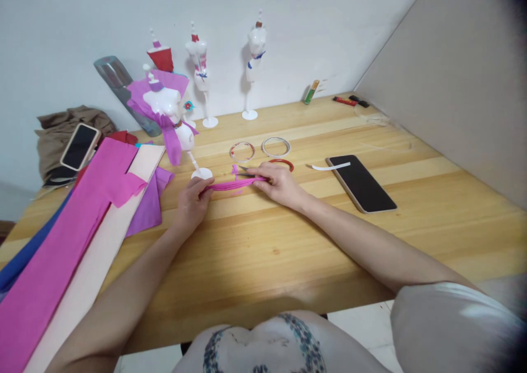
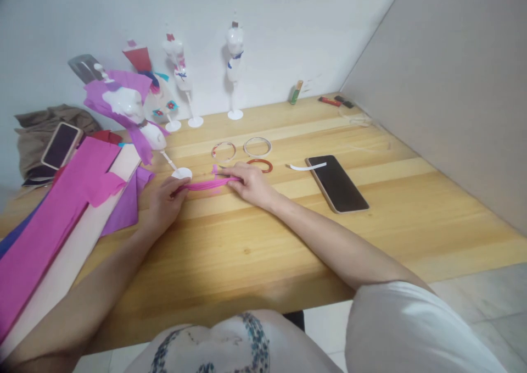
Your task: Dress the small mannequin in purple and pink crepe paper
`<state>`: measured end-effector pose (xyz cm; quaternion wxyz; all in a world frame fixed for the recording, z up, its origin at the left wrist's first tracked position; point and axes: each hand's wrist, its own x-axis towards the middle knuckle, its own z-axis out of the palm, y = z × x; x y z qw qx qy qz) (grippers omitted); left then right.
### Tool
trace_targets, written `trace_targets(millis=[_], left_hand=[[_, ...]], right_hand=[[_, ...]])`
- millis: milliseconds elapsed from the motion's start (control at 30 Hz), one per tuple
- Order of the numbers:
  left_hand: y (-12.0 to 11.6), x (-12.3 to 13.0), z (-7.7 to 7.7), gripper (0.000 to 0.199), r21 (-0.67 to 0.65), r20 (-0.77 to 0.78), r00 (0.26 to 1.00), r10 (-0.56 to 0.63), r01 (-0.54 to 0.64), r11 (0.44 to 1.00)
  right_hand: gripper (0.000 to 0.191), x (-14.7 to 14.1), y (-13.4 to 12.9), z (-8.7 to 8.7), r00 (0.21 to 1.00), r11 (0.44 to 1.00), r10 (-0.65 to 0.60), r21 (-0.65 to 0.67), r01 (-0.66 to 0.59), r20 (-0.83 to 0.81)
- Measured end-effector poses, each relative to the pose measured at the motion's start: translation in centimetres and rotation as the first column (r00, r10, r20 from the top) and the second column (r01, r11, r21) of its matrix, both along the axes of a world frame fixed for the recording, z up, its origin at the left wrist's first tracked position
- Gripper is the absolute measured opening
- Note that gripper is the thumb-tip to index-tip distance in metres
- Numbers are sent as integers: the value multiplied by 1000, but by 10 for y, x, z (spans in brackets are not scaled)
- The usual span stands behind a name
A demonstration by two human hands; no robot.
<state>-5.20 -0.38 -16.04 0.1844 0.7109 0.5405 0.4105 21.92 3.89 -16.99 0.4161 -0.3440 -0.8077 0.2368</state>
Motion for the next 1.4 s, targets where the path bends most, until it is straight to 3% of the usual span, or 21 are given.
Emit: trace_targets(millis=[233,433,500,600,700,1033,1200,1400], left_hand=[[-2,3,4,13,3,-37,999,5,-5,1000],[-2,10,5,3,-154,193,976,101,-72,985],[-2,12,7,5,-231,338,934,115,-36,972],[-3,14,8,20,-291,576,810,108,80,953],[-3,15,7,30,-315,685,718,126,137,939],[-1,13,2,34,-342,692,700,178,101,934],[-4,14,8,37,-333,725,669,161,137,933],[-4,13,5,37,-329,717,685,129,169,929]], right_hand=[[16,-3,-5,1,979,998,-9,64,-4,205],[12,-5,-8,5,981,999,-41,32,36,192],[12,-6,-8,6,987,999,-50,25,47,152],[12,-7,-10,7,993,998,-54,13,53,100],[12,-9,-12,7,995,998,-63,-3,63,84],[12,-12,-14,2,996,999,-49,23,47,80],[13,-11,-14,0,993,999,-41,37,37,112],[14,-9,-13,2,986,994,-81,79,70,146]])
